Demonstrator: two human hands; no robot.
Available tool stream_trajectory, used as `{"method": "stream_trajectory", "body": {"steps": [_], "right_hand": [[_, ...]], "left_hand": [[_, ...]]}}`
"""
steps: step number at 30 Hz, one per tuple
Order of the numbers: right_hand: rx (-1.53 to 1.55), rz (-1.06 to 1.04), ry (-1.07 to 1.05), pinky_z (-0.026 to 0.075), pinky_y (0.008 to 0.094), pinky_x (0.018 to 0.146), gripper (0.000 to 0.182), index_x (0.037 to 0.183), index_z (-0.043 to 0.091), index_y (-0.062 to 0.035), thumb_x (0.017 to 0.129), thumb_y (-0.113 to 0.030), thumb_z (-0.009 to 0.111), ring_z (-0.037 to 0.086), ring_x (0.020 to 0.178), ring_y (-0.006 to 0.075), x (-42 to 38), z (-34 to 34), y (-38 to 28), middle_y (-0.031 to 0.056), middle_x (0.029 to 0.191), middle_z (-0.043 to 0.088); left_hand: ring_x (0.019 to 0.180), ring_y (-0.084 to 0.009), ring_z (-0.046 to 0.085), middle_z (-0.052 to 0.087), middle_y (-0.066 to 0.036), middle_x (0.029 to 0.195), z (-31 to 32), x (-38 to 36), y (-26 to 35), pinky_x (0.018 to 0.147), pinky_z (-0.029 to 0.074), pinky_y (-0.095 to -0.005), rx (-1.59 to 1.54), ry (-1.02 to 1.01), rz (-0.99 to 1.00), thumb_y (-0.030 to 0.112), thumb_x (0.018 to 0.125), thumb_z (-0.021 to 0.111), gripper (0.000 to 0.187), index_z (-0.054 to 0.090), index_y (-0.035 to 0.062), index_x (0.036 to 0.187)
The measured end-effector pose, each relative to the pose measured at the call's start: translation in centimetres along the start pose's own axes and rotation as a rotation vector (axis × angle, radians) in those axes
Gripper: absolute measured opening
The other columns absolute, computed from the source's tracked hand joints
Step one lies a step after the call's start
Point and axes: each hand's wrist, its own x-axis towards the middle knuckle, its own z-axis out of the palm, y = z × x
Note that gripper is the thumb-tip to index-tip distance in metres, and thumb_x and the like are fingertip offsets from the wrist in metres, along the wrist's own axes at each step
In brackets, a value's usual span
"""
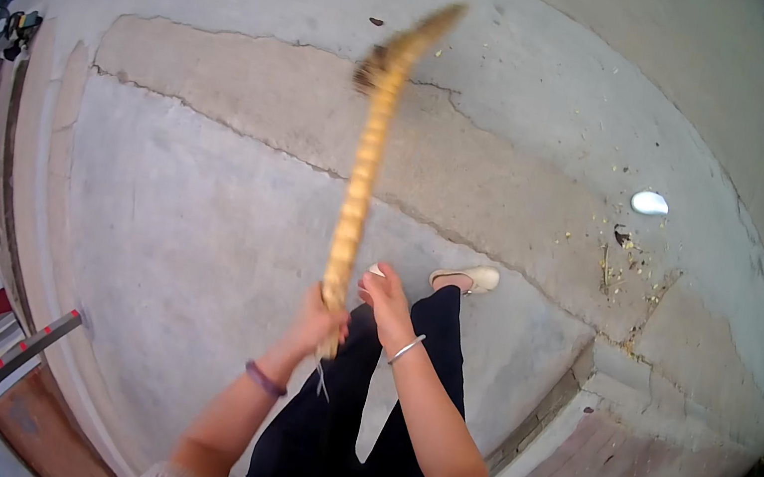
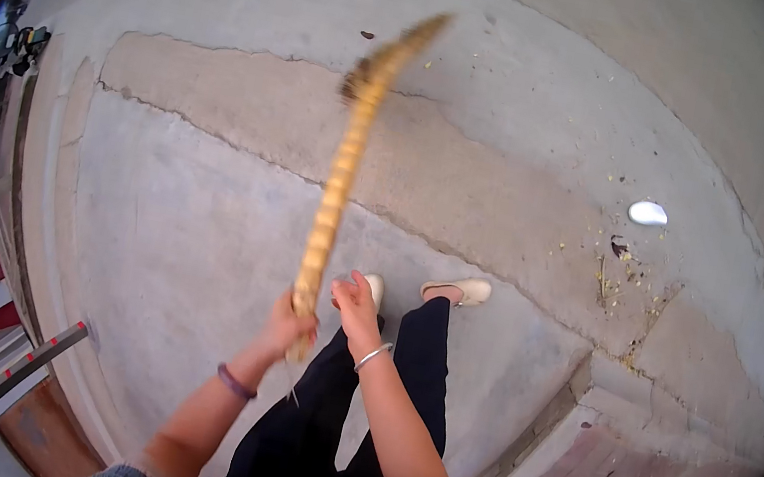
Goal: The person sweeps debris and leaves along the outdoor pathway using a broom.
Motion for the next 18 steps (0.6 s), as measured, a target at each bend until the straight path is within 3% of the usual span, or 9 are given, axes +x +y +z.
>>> {"method": "stream_trajectory", "body": {"steps": [2,5,8,10,12,13,15,16,18], "right_hand": [[-0.009,-0.004,-0.026,0.046,0.0277,0.079,0.053,0.127,0.031,0.0016,0.084,-0.017,0.056,0.055,0.092,0.0185,0.7,-1.9,-0.3,0.012,0.104,0.054],[0.018,0.032,0.068,0.048,0.0266,0.072,0.048,0.123,0.034,0.0016,0.083,-0.014,0.056,0.057,0.083,0.0171,0.1,-5.9,-0.5,0.011,0.096,0.056],[0.065,0.061,0.225,0.049,0.026,0.065,0.043,0.118,0.038,0.0027,0.082,-0.013,0.056,0.058,0.072,0.0155,-0.2,-12.0,-0.6,0.0098,0.087,0.058],[0.126,0.066,0.32,0.049,0.026,0.064,0.037,0.113,0.042,0.0013,0.083,-0.015,0.056,0.058,0.072,0.0157,-1.2,-14.7,-1.5,0.0096,0.086,0.058],[0.245,0.113,0.44,0.049,0.0264,0.065,0.034,0.108,0.045,0.0003,0.083,-0.02,0.056,0.058,0.074,0.017,-1.7,-16.3,-3.1,0.0112,0.085,0.058],[0.349,0.147,0.5,0.049,0.0264,0.066,0.033,0.106,0.046,0.0,0.083,-0.022,0.057,0.058,0.075,0.0174,-2.1,-16.4,-4.8,0.0118,0.084,0.058],[0.61,0.098,0.255,0.049,0.0268,0.063,0.031,0.101,0.048,-0.0002,0.082,-0.023,0.059,0.058,0.071,0.0177,-2.2,-17.1,-7.6,0.0106,0.079,0.056],[0.673,0.094,0.423,0.05,0.0273,0.059,0.026,0.096,0.049,-0.0028,0.082,-0.023,0.059,0.057,0.069,0.0168,-1.6,-17.1,-8.5,0.0092,0.078,0.055],[0.77,-0.041,0.429,0.048,0.0268,0.055,0.02,0.09,0.049,-0.0027,0.081,-0.018,0.059,0.054,0.063,0.0156,-2.8,-17.7,-9.2,0.0076,0.073,0.053]], "left_hand": [[0.042,-0.0179,0.052,0.052,-0.01,0.061,0.0,5.7,4.9,0.037,0.043,-0.0301,0.013,0.167,0.096,-0.001,0.067,0.053,0.022,0.045,-0.0031,0.086],[0.042,-0.0185,0.052,0.052,-0.008,0.055,-0.9,15.7,9.1,0.037,0.042,-0.0326,-0.119,0.06,0.076,0.002,0.067,0.054,0.005,0.049,-0.0004,0.069],[0.043,-0.0187,0.052,0.052,-0.008,0.055,4.1,17.2,8.6,0.039,0.043,-0.0332,0.03,0.025,-0.014,0.003,0.067,0.055,0.006,0.05,0.0006,0.067],[0.045,-0.0186,0.054,0.053,-0.008,0.056,9.3,13.6,3.3,0.04,0.044,-0.032,0.292,-0.056,0.086,0.002,0.065,0.057,0.007,0.051,-0.0002,0.064],[0.045,-0.0175,0.055,0.053,-0.008,0.055,13.9,7.2,0.8,0.039,0.045,-0.0318,0.061,-0.295,-0.179,-0.001,0.065,0.056,0.013,0.048,-0.0027,0.075],[0.045,-0.0169,0.054,0.052,-0.008,0.056,15.4,3.8,2.9,0.039,0.044,-0.0301,0.141,-0.446,-0.209,-0.001,0.064,0.056,0.022,0.046,-0.0034,0.083],[0.045,-0.0166,0.054,0.051,-0.008,0.059,18.3,0.3,2.1,0.04,0.044,-0.0291,0.218,-0.6,-0.258,-0.002,0.064,0.058,0.025,0.045,-0.0033,0.085],[0.046,-0.0162,0.054,0.052,-0.008,0.061,18.9,0.3,2.9,0.04,0.045,-0.0288,0.284,-0.645,-0.253,-0.001,0.064,0.058,0.027,0.043,-0.003,0.086],[0.047,-0.0152,0.055,0.053,-0.01,0.066,19.9,-0.2,5.2,0.04,0.046,-0.0284,0.427,-0.745,-0.241,0.001,0.065,0.06,0.031,0.041,-0.0023,0.089]]}}
